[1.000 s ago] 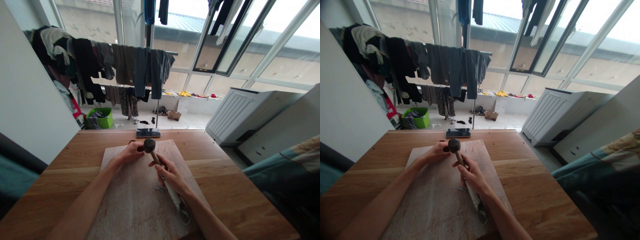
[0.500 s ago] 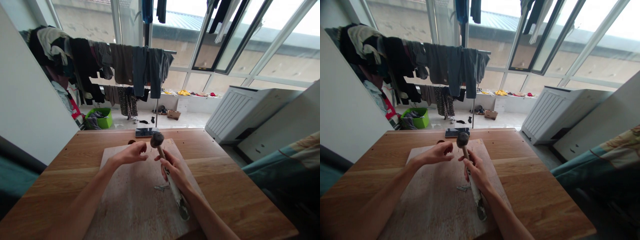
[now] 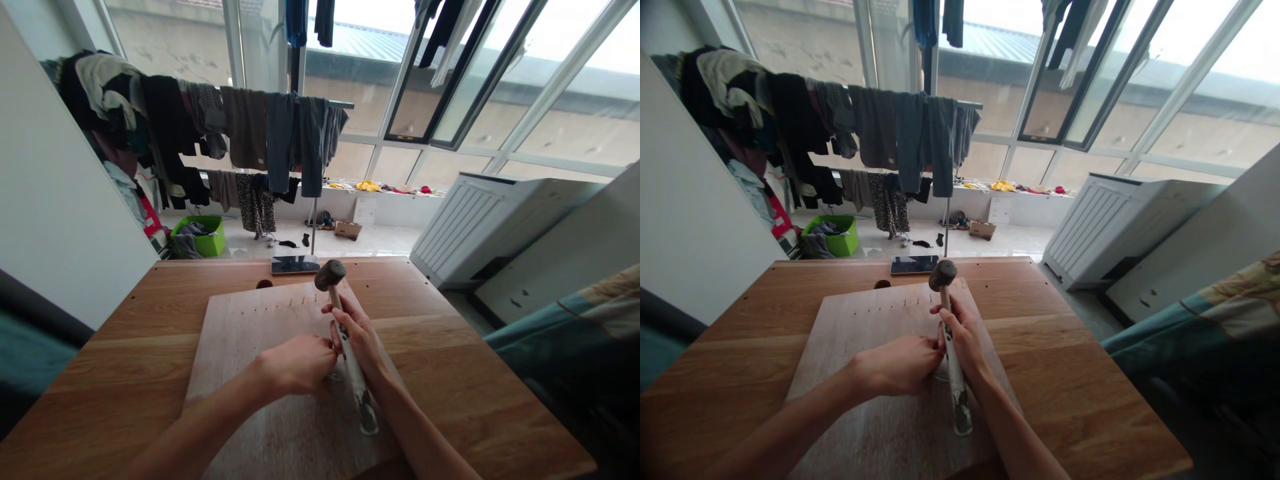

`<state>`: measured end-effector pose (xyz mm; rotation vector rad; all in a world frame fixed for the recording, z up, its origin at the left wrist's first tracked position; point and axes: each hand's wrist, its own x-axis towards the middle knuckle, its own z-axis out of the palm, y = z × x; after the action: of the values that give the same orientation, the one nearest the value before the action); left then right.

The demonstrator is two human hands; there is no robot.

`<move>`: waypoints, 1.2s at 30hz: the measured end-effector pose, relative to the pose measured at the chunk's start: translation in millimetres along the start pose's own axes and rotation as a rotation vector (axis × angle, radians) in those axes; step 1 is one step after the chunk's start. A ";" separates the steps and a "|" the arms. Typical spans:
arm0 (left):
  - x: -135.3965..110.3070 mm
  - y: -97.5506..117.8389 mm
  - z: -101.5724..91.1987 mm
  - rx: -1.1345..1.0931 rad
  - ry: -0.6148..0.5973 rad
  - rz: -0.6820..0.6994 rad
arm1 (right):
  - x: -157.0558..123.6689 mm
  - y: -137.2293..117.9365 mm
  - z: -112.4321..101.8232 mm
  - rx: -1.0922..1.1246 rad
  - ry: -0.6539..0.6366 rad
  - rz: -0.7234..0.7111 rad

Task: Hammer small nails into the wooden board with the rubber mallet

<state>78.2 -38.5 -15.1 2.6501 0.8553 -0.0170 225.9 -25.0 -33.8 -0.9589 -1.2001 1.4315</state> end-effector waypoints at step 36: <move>-44.0 -135.2 -26.5 -0.631 0.400 -0.324 | 1.1 3.9 -0.3 -0.034 -0.024 -0.023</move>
<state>-37.2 47.6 -29.5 1.9284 1.1727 0.6139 225.2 -23.9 -37.7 -0.9506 -1.2525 1.4128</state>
